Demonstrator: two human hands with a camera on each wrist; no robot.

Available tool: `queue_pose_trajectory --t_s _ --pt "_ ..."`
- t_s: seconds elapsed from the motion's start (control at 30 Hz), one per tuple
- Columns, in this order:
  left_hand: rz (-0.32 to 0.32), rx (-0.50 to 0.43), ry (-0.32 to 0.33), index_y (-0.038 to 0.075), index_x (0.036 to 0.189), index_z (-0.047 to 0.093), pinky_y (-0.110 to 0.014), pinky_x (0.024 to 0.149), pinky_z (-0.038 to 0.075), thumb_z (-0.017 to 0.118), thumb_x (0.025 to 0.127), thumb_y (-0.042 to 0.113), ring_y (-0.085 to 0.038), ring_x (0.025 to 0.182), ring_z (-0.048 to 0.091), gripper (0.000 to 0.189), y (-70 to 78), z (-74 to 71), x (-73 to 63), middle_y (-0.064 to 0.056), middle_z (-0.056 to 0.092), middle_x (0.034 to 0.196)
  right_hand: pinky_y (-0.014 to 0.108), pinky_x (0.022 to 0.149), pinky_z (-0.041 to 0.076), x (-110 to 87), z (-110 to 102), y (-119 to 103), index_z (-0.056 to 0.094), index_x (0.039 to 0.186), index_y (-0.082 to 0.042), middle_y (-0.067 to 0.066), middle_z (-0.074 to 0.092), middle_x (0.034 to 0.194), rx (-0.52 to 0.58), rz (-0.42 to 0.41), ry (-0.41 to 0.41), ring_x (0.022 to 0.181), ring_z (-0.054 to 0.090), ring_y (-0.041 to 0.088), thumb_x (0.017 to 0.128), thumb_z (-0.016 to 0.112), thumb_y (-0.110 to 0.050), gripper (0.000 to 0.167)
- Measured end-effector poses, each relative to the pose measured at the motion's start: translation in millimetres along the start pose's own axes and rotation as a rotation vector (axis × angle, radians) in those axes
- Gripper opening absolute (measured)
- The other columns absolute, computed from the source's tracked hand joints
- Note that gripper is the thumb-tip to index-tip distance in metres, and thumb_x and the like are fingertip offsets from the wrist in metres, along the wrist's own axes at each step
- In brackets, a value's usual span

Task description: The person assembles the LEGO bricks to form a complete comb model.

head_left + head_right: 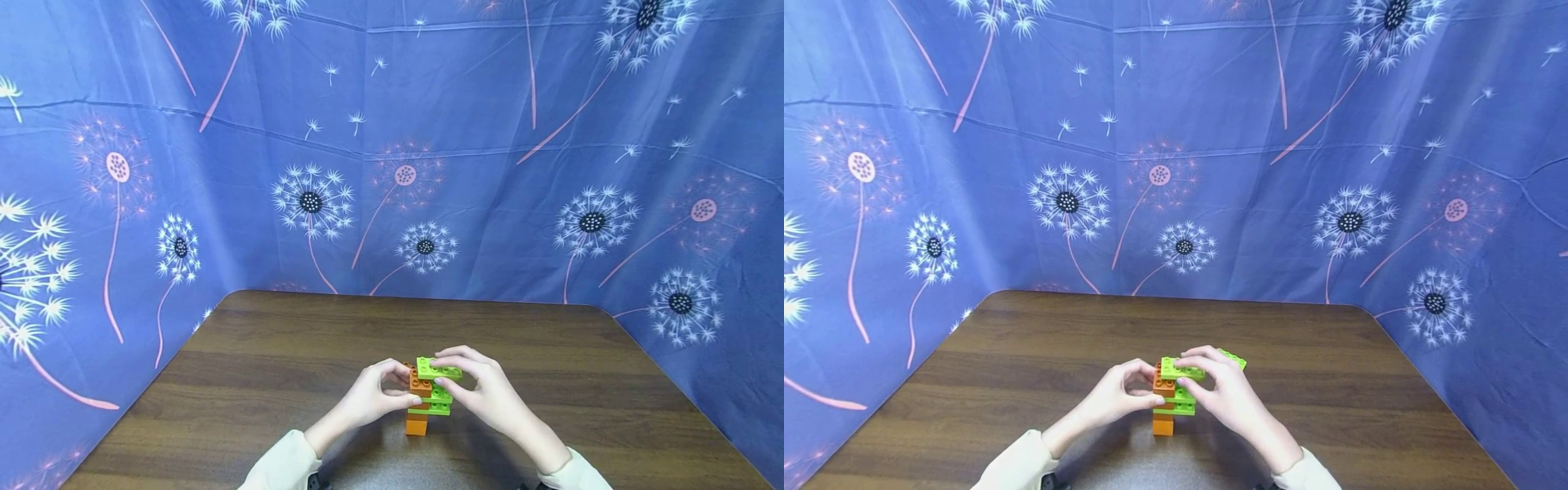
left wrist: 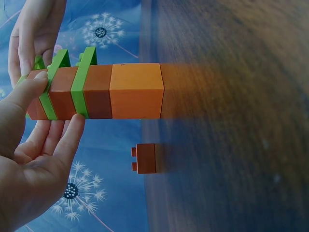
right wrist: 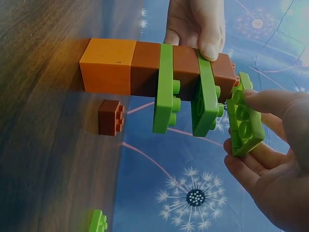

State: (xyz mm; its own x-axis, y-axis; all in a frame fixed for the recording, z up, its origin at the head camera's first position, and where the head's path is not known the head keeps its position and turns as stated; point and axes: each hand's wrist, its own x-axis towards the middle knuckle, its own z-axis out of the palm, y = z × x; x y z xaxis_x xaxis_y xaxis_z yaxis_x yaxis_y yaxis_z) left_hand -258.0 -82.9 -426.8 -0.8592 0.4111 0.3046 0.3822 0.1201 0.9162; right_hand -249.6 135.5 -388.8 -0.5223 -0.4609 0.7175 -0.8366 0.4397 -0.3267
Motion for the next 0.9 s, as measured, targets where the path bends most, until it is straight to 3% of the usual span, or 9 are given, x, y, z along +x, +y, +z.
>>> queue_pose_trajectory --t_s 0.33,0.9 --pt "0.003 -0.003 -0.001 -0.004 0.100 0.059 -0.024 0.083 0.055 0.075 0.077 0.005 -0.008 0.090 0.061 0.030 -1.5 0.2 -0.1 -0.015 0.062 0.102 0.030 0.083 0.053 0.2 2.3 -0.7 0.068 0.104 -0.018 -0.001 0.066 0.106 0.003 -0.045 -0.002 0.096 0.064 0.018 0.075 0.076 -0.004 0.034" --pt "0.004 -0.003 -0.001 -0.004 0.100 0.058 -0.023 0.082 0.055 0.076 0.076 0.004 -0.008 0.089 0.061 0.031 -1.3 0.0 -0.5 -0.015 0.062 0.102 0.030 0.079 0.052 -0.9 5.6 -3.2 0.069 0.101 -0.019 -0.002 0.065 0.103 -0.035 -0.055 -0.021 0.094 0.063 0.014 0.074 0.078 -0.008 0.031"
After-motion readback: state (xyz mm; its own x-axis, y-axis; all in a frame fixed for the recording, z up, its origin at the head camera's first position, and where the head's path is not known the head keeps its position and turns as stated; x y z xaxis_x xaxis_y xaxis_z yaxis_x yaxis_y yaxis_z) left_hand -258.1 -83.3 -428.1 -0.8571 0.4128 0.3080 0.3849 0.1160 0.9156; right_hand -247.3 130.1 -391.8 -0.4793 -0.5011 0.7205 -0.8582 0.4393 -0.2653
